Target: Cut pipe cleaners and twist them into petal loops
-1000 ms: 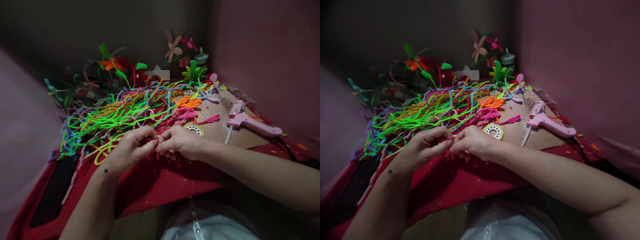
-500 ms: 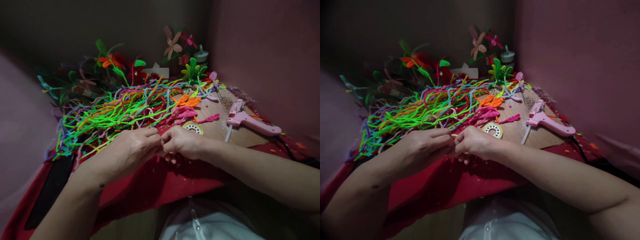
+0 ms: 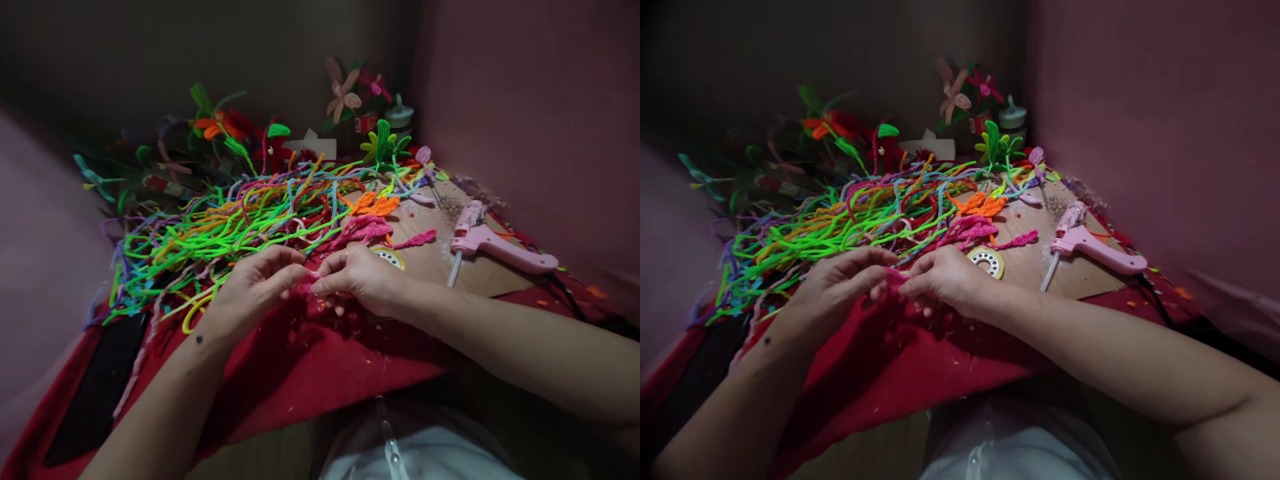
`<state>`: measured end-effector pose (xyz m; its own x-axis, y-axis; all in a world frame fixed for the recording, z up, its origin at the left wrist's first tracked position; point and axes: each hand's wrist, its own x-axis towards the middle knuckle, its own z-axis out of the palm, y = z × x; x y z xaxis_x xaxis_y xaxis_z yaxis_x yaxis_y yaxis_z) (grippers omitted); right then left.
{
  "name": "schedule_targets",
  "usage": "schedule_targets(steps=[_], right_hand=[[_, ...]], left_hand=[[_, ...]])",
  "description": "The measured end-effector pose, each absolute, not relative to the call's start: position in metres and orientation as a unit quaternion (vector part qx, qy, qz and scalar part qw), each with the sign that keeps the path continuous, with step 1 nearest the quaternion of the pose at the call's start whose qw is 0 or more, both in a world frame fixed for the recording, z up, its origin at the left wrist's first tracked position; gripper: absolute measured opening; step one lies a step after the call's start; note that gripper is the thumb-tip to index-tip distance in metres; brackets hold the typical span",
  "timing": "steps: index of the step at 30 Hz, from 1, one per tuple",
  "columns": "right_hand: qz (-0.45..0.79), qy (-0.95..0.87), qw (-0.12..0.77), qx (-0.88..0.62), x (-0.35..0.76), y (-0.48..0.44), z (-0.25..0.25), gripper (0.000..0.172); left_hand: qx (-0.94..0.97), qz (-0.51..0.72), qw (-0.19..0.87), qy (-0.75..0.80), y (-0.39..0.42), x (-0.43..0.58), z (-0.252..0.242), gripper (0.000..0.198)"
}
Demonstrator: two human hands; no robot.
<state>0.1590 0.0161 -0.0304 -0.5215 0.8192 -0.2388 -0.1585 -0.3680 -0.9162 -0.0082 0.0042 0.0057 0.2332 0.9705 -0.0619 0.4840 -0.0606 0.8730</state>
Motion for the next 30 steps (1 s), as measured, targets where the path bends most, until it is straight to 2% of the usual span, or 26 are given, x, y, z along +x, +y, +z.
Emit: schedule_targets(steps=[2,5,9,12,15,19,26,30], right_hand=[[0.728,-0.472,0.331,-0.372,0.160,0.016,-0.032,0.011],[0.745,-0.480,0.323,-0.331,0.161,0.017,-0.034,0.012],[0.790,-0.456,0.309,-0.269,0.161,0.019,-0.035,0.026],[0.776,-0.464,0.310,-0.295,0.161,0.017,-0.033,0.024],[0.741,-0.497,0.311,-0.327,0.161,0.016,-0.032,0.025],[0.749,-0.503,0.302,-0.309,0.162,0.018,-0.034,0.023],[0.794,-0.439,0.304,-0.290,0.160,0.020,-0.035,0.023],[0.825,-0.412,0.280,-0.268,0.161,0.020,-0.036,0.026]], left_hand=[[0.580,0.315,0.509,0.552,0.001,-0.005,-0.001,0.018],[0.518,0.366,0.555,0.538,-0.001,-0.002,-0.008,0.020],[0.493,0.384,0.570,0.534,-0.001,0.000,-0.006,0.018],[0.475,0.393,0.557,0.556,-0.004,0.004,-0.003,0.019],[0.489,0.433,0.499,0.570,-0.009,0.011,-0.005,0.016],[0.513,0.449,0.458,0.571,-0.012,0.014,-0.009,0.015],[0.460,0.461,0.537,0.536,-0.011,0.015,-0.009,0.017],[0.461,0.470,0.540,0.524,-0.012,0.018,-0.009,0.016]])
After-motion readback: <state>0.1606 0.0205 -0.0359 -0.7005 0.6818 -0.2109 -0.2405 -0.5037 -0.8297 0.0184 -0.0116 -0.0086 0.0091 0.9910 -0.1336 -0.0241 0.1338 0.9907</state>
